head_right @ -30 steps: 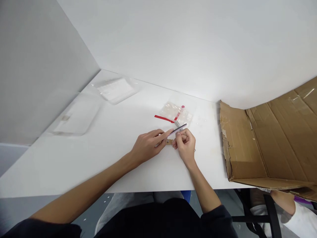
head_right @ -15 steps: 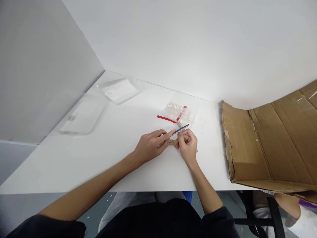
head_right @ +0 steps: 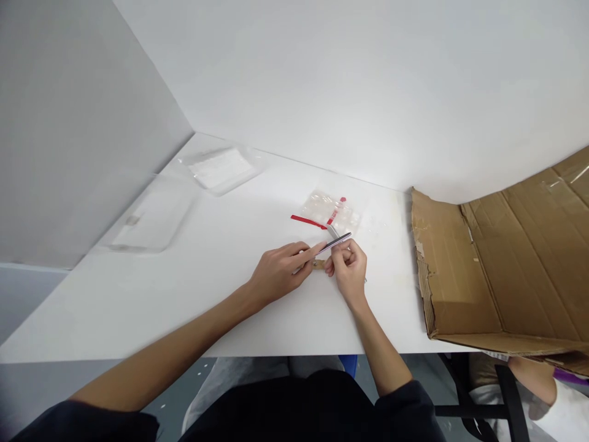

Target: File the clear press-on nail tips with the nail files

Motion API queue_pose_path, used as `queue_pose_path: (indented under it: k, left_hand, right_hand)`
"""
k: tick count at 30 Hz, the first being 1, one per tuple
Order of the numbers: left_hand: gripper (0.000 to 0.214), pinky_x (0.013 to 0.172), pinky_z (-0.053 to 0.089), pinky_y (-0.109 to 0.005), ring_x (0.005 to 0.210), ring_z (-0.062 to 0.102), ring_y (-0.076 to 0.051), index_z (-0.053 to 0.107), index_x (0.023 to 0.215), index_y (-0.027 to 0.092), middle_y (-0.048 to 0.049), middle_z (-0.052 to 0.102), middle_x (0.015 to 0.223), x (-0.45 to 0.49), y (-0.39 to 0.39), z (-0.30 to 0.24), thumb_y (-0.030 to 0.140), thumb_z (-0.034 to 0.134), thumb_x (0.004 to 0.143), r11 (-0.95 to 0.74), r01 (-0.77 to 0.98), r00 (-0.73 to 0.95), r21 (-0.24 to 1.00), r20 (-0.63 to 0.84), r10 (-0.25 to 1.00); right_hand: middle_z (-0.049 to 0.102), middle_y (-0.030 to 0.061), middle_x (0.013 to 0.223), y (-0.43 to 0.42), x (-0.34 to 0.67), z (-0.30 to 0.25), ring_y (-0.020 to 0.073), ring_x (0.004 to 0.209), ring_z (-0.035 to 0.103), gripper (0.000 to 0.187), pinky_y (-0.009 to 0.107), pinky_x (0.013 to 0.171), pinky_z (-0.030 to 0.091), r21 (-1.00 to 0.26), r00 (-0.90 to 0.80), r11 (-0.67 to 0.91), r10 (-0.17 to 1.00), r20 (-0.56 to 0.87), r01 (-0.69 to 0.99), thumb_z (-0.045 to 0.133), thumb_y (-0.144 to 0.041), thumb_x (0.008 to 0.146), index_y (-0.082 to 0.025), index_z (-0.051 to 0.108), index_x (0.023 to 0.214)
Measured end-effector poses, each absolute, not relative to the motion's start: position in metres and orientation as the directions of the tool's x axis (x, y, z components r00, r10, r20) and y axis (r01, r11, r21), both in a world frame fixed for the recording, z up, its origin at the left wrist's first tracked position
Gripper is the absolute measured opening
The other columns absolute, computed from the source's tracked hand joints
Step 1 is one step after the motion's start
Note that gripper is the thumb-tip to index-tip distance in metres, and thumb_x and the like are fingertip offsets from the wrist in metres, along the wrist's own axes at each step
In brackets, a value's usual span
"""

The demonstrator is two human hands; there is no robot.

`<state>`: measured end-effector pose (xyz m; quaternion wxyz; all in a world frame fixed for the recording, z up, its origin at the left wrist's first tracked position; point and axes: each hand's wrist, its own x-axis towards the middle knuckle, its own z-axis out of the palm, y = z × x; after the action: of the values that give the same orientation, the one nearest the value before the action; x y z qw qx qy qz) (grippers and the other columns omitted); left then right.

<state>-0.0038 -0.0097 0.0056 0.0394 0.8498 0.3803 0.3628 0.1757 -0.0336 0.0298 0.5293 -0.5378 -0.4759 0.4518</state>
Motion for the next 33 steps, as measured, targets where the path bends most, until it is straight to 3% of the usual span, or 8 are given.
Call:
queue_pose_path:
  k: [4, 6, 12, 15, 21, 33]
  left_hand:
    - [0.041, 0.055, 0.039, -0.025, 0.075, 0.069, -0.014, 0.070, 0.139, 0.027, -0.0008, 0.076, 0.088, -0.003, -0.010, 0.005, 0.015, 0.053, 0.103, -0.713, 0.614, 0.450, 0.339, 0.592, 0.669]
    - [0.042, 0.056, 0.039, -0.025, 0.078, 0.070, -0.014, 0.071, 0.138, 0.027, -0.0018, 0.077, 0.089, -0.002, -0.011, 0.007, 0.015, 0.053, 0.102, -0.689, 0.606, 0.440, 0.397, 0.555, 0.706]
    - [0.039, 0.064, 0.045, -0.025, 0.068, 0.058, -0.013, 0.075, 0.130, 0.025, 0.0005, 0.070, 0.082, 0.001, -0.012, 0.023, 0.020, 0.053, 0.099, -0.411, 0.395, 0.332, 0.821, 0.290, 0.898]
    - [0.031, 0.065, 0.046, -0.025, 0.072, 0.058, -0.014, 0.078, 0.116, 0.022, -0.0001, 0.069, 0.082, 0.000, -0.010, 0.034, 0.024, 0.054, 0.099, -0.237, 0.235, 0.328, 0.943, 0.153, 0.932]
    - [0.022, 0.061, 0.044, -0.024, 0.069, 0.053, -0.013, 0.074, 0.093, 0.018, -0.0004, 0.065, 0.078, -0.001, -0.008, 0.040, 0.028, 0.055, 0.097, -0.083, 0.087, 0.375, 0.993, 0.045, 0.926]
    - [0.021, 0.060, 0.045, -0.024, 0.071, 0.055, -0.013, 0.074, 0.097, 0.018, -0.0009, 0.066, 0.079, -0.001, -0.010, 0.041, 0.032, 0.059, 0.097, -0.069, 0.011, 0.401, 0.998, 0.059, 0.914]
  right_hand:
    - [0.066, -0.0040, 0.051, -0.032, 0.176, 0.029, 0.0126, 0.041, 0.057, 0.033, 0.025, 0.044, 0.049, -0.999, 0.113, -0.002, 0.994, 0.002, 0.039, 0.077, -0.045, 0.090, -0.024, 0.054, 0.077]
    - [0.066, -0.0047, 0.053, -0.032, 0.175, 0.029, 0.0115, 0.042, 0.057, 0.034, 0.024, 0.047, 0.050, -0.999, 0.163, 0.018, 0.986, 0.023, 0.030, 0.073, -0.045, 0.094, -0.024, 0.053, 0.078]
    - [0.067, -0.0041, 0.055, -0.037, 0.172, 0.034, 0.0113, 0.043, 0.056, 0.038, 0.025, 0.047, 0.049, -0.997, 0.160, 0.080, 0.984, 0.082, 0.016, 0.073, -0.052, 0.096, -0.024, 0.053, 0.079]
    - [0.067, -0.0037, 0.057, -0.040, 0.169, 0.036, 0.0112, 0.046, 0.057, 0.037, 0.025, 0.049, 0.049, -0.994, 0.136, 0.107, 0.985, 0.107, 0.009, 0.072, -0.051, 0.098, -0.024, 0.055, 0.081]
    - [0.066, -0.0043, 0.061, -0.040, 0.166, 0.035, 0.0114, 0.049, 0.058, 0.035, 0.026, 0.051, 0.051, -0.986, 0.136, 0.159, 0.977, 0.165, 0.052, 0.069, -0.053, 0.101, -0.024, 0.055, 0.086]
    - [0.068, -0.0033, 0.068, -0.042, 0.168, 0.029, 0.0115, 0.051, 0.060, 0.029, 0.027, 0.051, 0.051, -0.978, 0.149, 0.196, 0.968, 0.204, 0.068, 0.068, -0.049, 0.103, -0.024, 0.058, 0.092]
